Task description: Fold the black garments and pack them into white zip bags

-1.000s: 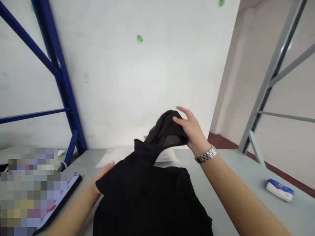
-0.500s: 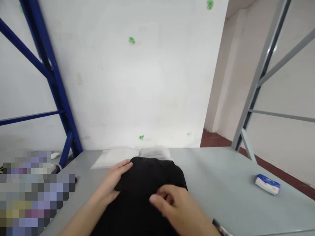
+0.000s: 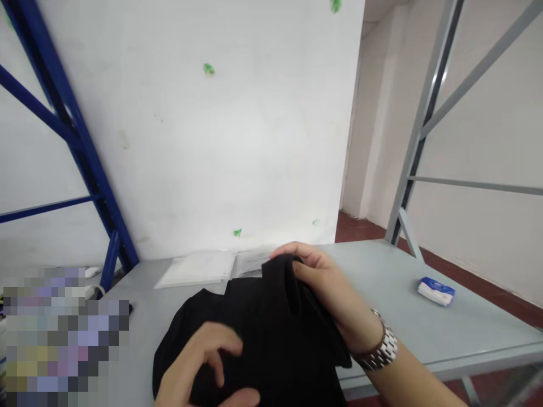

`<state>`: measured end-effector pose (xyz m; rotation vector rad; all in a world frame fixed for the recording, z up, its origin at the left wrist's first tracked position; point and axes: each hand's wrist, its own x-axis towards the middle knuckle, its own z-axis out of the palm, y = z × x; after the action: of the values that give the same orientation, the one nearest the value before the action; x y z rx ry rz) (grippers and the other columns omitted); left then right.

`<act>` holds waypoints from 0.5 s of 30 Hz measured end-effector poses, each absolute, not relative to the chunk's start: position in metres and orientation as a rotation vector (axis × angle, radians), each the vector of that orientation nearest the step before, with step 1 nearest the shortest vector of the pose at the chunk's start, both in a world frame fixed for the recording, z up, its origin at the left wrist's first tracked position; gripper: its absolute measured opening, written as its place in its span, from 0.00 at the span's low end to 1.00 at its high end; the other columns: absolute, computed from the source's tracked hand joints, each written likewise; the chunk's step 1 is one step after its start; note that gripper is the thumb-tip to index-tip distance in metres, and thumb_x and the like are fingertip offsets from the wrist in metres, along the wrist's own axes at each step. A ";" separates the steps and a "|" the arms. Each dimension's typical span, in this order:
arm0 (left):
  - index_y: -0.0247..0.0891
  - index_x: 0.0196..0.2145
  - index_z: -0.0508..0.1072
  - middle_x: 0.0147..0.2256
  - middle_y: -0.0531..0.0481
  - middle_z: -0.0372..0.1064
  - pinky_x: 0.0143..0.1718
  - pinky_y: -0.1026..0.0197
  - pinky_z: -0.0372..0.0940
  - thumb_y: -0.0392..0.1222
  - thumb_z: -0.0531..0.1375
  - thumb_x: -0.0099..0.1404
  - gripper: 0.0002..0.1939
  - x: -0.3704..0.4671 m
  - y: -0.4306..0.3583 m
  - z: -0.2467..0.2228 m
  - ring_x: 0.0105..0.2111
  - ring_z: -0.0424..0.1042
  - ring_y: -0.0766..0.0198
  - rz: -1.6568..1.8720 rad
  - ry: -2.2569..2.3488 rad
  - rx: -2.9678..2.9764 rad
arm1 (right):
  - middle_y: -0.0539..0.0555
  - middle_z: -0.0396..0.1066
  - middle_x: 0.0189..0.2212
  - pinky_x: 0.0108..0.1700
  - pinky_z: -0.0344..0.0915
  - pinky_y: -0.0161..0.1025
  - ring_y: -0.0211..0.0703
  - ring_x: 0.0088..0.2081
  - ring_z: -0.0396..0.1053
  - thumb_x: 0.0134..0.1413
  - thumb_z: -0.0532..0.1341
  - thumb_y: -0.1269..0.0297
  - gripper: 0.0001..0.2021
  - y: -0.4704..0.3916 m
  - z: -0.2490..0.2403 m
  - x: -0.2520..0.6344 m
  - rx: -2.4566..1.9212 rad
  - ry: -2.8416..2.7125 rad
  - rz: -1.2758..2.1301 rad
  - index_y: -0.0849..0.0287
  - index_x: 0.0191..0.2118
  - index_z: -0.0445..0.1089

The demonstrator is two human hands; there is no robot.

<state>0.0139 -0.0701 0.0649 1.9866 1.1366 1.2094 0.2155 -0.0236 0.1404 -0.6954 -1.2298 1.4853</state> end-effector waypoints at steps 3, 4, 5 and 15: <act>0.44 0.46 0.68 0.47 0.45 0.66 0.42 0.55 0.65 0.48 0.72 0.41 0.33 0.022 -0.057 0.075 0.40 0.68 0.56 1.334 1.136 2.056 | 0.46 0.71 0.24 0.27 0.62 0.27 0.31 0.24 0.66 0.52 0.62 0.67 0.03 -0.026 0.145 0.210 -0.723 -1.289 1.502 0.56 0.34 0.73; 0.43 0.45 0.69 0.48 0.46 0.65 0.47 0.54 0.63 0.46 0.71 0.45 0.29 0.026 -0.054 0.078 0.44 0.67 0.55 1.323 1.100 2.045 | 0.46 0.71 0.25 0.28 0.63 0.27 0.31 0.25 0.66 0.52 0.62 0.68 0.03 -0.027 0.144 0.209 -0.747 -1.318 1.481 0.56 0.33 0.73; 0.43 0.42 0.70 0.47 0.47 0.66 0.49 0.55 0.61 0.44 0.69 0.49 0.23 0.030 -0.050 0.082 0.46 0.66 0.55 1.294 1.042 2.026 | 0.46 0.71 0.25 0.28 0.63 0.26 0.31 0.25 0.66 0.52 0.61 0.68 0.03 -0.028 0.143 0.209 -0.772 -1.353 1.447 0.56 0.33 0.73; 0.44 0.41 0.72 0.30 0.49 0.72 0.32 0.59 0.57 0.39 0.51 0.65 0.11 0.043 -0.051 0.094 0.29 0.69 0.59 1.347 1.132 2.061 | 0.52 0.64 0.54 0.57 0.60 0.44 0.50 0.56 0.61 0.48 0.66 0.63 0.28 -0.059 0.127 0.220 -0.871 -1.872 0.760 0.45 0.56 0.63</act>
<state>0.0428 -0.0510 0.0943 2.0609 1.1319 1.3469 0.2200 -0.0590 0.1267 -0.8715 -1.8723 0.7602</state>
